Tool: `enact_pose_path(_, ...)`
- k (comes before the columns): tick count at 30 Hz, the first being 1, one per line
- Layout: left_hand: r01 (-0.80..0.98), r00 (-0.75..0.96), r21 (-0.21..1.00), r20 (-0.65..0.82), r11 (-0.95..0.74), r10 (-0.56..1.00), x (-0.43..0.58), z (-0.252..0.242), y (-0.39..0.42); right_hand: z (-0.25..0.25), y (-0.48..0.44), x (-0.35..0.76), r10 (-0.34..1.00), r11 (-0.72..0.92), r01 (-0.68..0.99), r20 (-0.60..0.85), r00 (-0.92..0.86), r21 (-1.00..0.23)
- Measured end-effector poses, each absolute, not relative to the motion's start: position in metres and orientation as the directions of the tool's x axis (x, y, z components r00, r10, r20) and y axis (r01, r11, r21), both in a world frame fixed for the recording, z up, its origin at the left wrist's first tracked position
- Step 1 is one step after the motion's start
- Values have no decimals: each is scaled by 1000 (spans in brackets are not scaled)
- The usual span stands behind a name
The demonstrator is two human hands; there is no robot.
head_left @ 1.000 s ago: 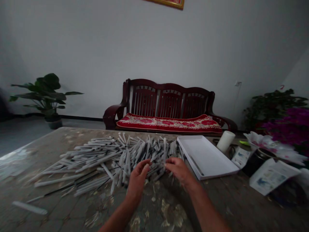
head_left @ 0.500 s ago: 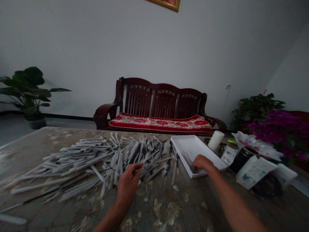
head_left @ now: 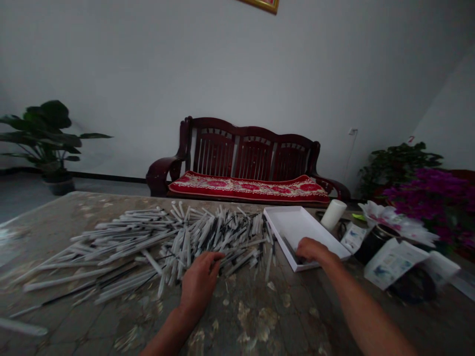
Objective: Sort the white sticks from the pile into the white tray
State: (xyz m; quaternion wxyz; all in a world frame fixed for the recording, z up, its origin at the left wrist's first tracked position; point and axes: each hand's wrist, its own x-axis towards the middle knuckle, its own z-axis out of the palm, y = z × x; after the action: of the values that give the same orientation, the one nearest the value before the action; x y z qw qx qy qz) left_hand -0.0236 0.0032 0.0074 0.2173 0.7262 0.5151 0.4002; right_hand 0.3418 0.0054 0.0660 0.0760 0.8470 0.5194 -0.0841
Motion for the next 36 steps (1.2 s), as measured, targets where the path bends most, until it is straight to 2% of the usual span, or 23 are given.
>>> enact_pose_path(7,655,268,569,440,-497,857,-21,7,-1,80,-4,291,940,-342,939,-12,342,-43)
enact_pose_path(10,651,361,516,434,-557,825,-18,10,-6,71,-3,258,967,-252,966,14,254,-59)
enact_pose_path(14,646,460,499,350,-578,816,-16,10,-12,56,-4,232,985,-174,984,-6,174,-45)
enact_pose_path(23,682,484,471,283,-560,828,-12,9,-12,42,-11,217,963,-262,965,-57,262,10)
enact_pose_path(26,707,477,453,260,-542,839,-12,13,-12,43,-12,215,949,-313,949,-41,312,-25)
enact_pose_path(28,724,474,435,250,-535,844,-13,13,-11,42,-12,215,935,-350,926,0,354,-140)
enact_pose_path(31,721,460,452,253,-525,851,-12,10,-11,38,-9,211,921,-316,823,55,385,-472)
enact_pose_path(34,661,426,553,280,-507,861,-10,9,-13,29,-9,197,930,-147,525,63,361,-838)
enact_pose_path(36,606,392,638,279,-475,876,-7,10,-17,22,-12,182,944,-31,257,56,326,-966)
